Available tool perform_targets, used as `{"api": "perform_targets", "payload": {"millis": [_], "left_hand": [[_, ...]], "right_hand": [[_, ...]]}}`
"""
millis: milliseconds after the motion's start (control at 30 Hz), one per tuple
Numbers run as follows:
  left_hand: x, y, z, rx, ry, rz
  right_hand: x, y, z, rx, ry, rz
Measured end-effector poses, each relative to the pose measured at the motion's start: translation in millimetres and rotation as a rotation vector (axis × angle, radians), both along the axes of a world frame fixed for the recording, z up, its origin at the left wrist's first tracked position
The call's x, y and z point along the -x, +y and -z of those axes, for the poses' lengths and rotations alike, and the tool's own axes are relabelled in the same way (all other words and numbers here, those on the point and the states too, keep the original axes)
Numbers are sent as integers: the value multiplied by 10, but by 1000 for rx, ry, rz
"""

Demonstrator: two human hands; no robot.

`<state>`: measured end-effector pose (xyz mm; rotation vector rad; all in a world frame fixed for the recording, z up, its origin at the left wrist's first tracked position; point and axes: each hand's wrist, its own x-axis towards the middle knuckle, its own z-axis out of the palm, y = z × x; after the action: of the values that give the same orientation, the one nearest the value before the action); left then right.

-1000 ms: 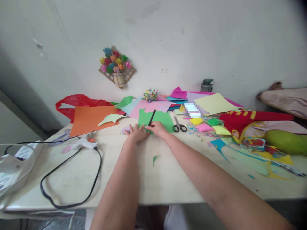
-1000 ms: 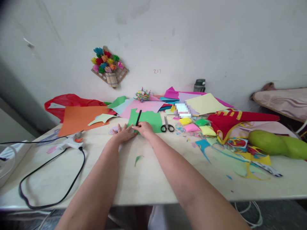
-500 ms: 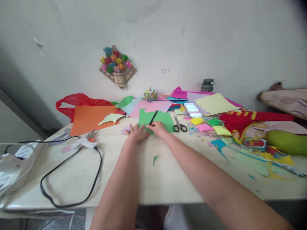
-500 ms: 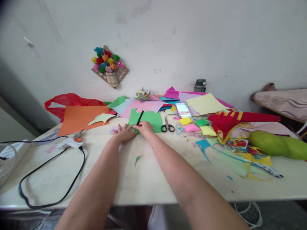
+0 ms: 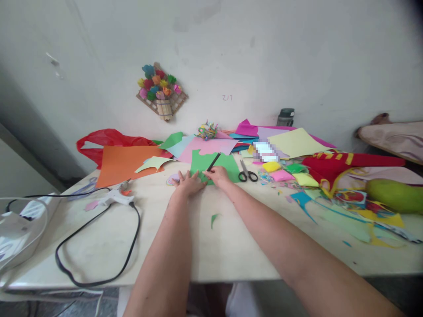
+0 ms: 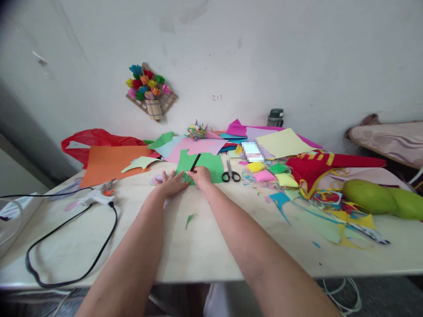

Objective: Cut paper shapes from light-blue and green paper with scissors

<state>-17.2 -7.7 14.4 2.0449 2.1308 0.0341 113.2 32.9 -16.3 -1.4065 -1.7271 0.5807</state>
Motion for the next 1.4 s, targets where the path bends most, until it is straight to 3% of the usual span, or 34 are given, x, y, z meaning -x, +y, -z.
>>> {"api": "perform_targets", "payload": {"millis": [167, 400, 600, 800, 1033, 1200, 1400], "left_hand": [[-6, -13, -24, 16, 0, 0], [-2, -1, -18, 14, -11, -21], [-34, 26, 25, -190, -55, -23], [-80, 13, 60, -318, -108, 0], [-60, 153, 168, -283, -201, -65], [-42, 174, 113, -271, -327, -139], [63, 133, 32, -541, -653, -227]], "right_hand": [[5, 41, 46, -36, 25, 10], [-26, 9, 5, 44, 288, 121], [-160, -120, -136, 42, 74, 328], [-167, -142, -156, 86, 26, 325], [-165, -154, -179, 121, 97, 310], [-168, -126, -131, 90, 215, 263], [-198, -124, -83, -14, 338, 233]]}}
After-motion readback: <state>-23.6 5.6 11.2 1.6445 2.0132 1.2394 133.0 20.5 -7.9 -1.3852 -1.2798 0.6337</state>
